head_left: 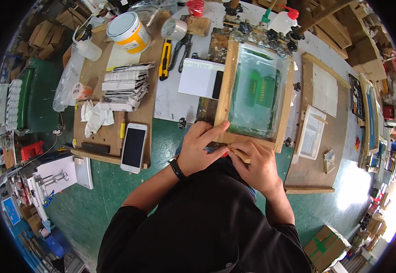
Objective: Manually performing screen printing on labels and preparing product containers at a workbench.
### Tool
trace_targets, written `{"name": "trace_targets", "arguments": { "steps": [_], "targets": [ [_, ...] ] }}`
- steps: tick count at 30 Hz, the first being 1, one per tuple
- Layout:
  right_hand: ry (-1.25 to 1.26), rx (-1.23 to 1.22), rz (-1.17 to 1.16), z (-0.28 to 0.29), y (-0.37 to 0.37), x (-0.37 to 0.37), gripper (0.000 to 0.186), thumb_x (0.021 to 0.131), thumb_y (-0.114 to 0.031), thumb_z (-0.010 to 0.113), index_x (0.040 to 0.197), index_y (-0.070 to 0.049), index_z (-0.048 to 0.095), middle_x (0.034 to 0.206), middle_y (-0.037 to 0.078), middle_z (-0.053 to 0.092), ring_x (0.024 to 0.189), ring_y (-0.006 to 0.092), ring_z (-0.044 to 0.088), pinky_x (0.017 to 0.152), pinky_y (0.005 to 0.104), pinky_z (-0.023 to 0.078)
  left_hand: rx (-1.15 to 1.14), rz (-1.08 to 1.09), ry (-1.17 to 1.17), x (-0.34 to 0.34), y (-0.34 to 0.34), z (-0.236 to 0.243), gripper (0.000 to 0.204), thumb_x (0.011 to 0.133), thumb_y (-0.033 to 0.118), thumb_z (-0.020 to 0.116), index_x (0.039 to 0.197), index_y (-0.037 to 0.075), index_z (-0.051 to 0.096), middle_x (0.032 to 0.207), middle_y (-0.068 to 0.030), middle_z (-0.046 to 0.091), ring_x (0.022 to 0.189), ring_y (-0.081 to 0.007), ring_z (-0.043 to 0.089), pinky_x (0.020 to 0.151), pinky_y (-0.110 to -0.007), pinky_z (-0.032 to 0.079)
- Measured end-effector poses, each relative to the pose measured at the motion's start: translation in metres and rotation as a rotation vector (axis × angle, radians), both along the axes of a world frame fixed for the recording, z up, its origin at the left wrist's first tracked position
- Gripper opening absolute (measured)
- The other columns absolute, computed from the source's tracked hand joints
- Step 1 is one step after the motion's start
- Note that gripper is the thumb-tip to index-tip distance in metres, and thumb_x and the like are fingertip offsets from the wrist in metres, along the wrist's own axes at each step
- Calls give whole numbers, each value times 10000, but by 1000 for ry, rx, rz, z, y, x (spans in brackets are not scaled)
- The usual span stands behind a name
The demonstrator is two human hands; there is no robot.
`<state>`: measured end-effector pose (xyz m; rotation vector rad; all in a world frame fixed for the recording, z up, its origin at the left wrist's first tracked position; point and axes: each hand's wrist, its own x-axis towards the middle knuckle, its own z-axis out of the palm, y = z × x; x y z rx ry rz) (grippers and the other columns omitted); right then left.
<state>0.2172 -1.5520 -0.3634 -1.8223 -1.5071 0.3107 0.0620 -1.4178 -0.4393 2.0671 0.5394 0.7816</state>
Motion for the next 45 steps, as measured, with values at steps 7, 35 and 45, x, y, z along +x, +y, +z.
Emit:
{"name": "trace_targets", "arguments": {
  "steps": [7, 35, 45],
  "targets": [
    [18, 47, 8, -2, 1, -3, 246, 875, -48, 819, 1075, -72, 677, 886, 41, 693, 595, 228, 592, 543, 341, 475, -5, -21, -14, -2, 2, 1, 663, 742, 100, 890, 1390, 105, 745, 963, -63, 609, 815, -234, 564, 747, -333, 484],
    [-140, 183, -35, -28, -11, -1, 119, 956, -137, 658, 1006, -41, 610, 879, 103, 634, 695, 320, 644, 609, 405, 531, 41, -70, 109, -5, -1, -1, 676, 828, -36, 772, 1485, 3, 617, 1190, -133, 685, 987, -277, 641, 895, -363, 517],
    [-119, 194, -63, -30, -13, -3, 121, 969, -155, 650, 980, -38, 621, 837, 111, 645, 669, 329, 644, 614, 406, 530, 30, -47, 57, 1, -4, 0, 708, 802, -4, 775, 1492, 27, 622, 1105, -128, 661, 922, -291, 616, 851, -362, 502]
  ]
}}
